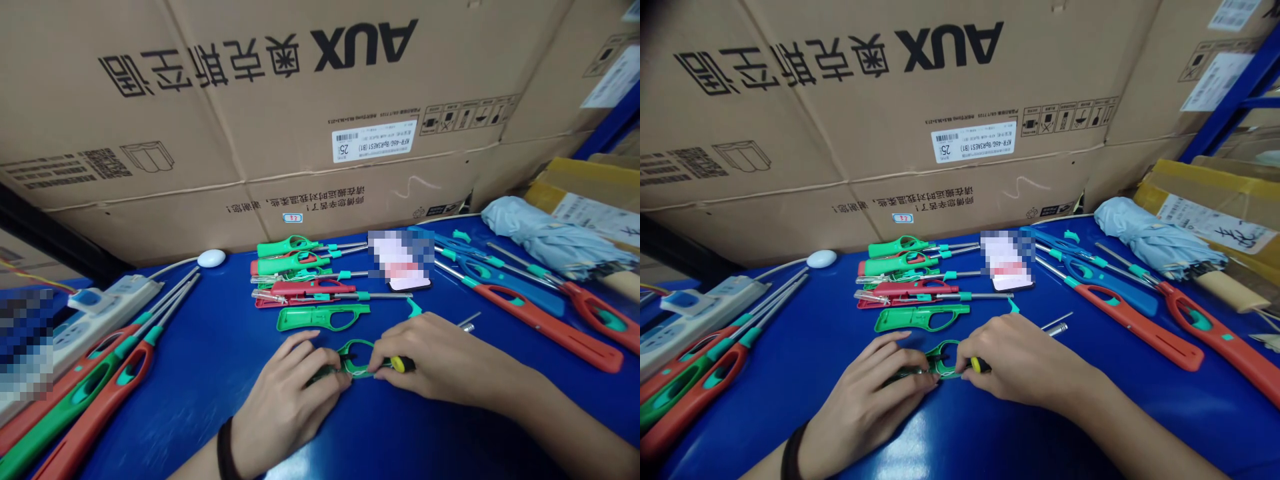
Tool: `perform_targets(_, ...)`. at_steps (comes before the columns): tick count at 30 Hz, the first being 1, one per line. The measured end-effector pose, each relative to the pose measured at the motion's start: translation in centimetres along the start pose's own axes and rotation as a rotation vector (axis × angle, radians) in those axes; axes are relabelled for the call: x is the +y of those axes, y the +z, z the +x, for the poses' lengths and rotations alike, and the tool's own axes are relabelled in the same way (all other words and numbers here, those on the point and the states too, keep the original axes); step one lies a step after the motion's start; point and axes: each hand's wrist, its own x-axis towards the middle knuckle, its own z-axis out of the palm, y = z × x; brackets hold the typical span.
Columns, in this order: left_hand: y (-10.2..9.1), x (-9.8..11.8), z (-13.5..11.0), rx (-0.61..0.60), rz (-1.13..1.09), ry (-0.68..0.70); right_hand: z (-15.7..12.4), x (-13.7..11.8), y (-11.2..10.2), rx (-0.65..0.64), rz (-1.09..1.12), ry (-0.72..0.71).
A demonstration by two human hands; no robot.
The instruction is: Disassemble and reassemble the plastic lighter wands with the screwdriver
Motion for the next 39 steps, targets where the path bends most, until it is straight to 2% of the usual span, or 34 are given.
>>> perform_targets(5,-0.1,-0.1,0.3,-0.054,-0.003,-0.014,-0.1,-0.2,0.0,0.003,0.014,0.007)
perform_targets(9,0.0,-0.2,0.2,-0.053,-0.007,0.005,-0.1,-0.2,-0.1,0.043,-0.017,-0.019)
perform_targets(12,0.1,-0.4,-0.2,-0.031,-0.019,0.040,-0.3,0.6,-0.6,0.211,-0.111,0.047)
perform_targets(14,0.2,-0.4,-0.4,-0.017,-0.017,0.072,-0.5,1.5,-1.1,0.362,-0.198,0.137)
perform_targets(16,0.2,-0.5,-0.5,-0.003,-0.024,0.087,-0.7,2.5,-1.8,0.459,-0.273,0.222)
perform_targets(22,-0.3,-0.8,-0.3,0.016,-0.063,0.072,-1.6,4.5,-3.8,0.621,-0.300,0.383)
perform_targets(24,-0.5,-0.9,-0.2,0.028,-0.062,0.060,-1.9,4.7,-4.1,0.591,-0.282,0.417)
perform_targets(28,-0.8,-0.7,0.0,0.063,-0.049,0.050,-1.6,4.9,-3.3,0.321,-0.230,0.474)
perform_targets(30,-0.9,-0.7,0.0,0.096,-0.032,0.052,-1.1,4.9,-2.6,0.245,-0.223,0.509)
perform_targets(34,-1.0,-0.9,-0.1,0.158,-0.001,0.019,-0.4,4.4,-1.7,0.185,-0.207,0.538)
perform_targets(37,-1.1,-1.0,0.0,0.153,-0.005,-0.023,-0.2,3.8,-1.6,0.161,-0.183,0.525)
perform_targets(39,-1.1,-1.0,0.0,0.135,-0.005,-0.030,-0.2,3.3,-1.7,0.190,-0.183,0.477)
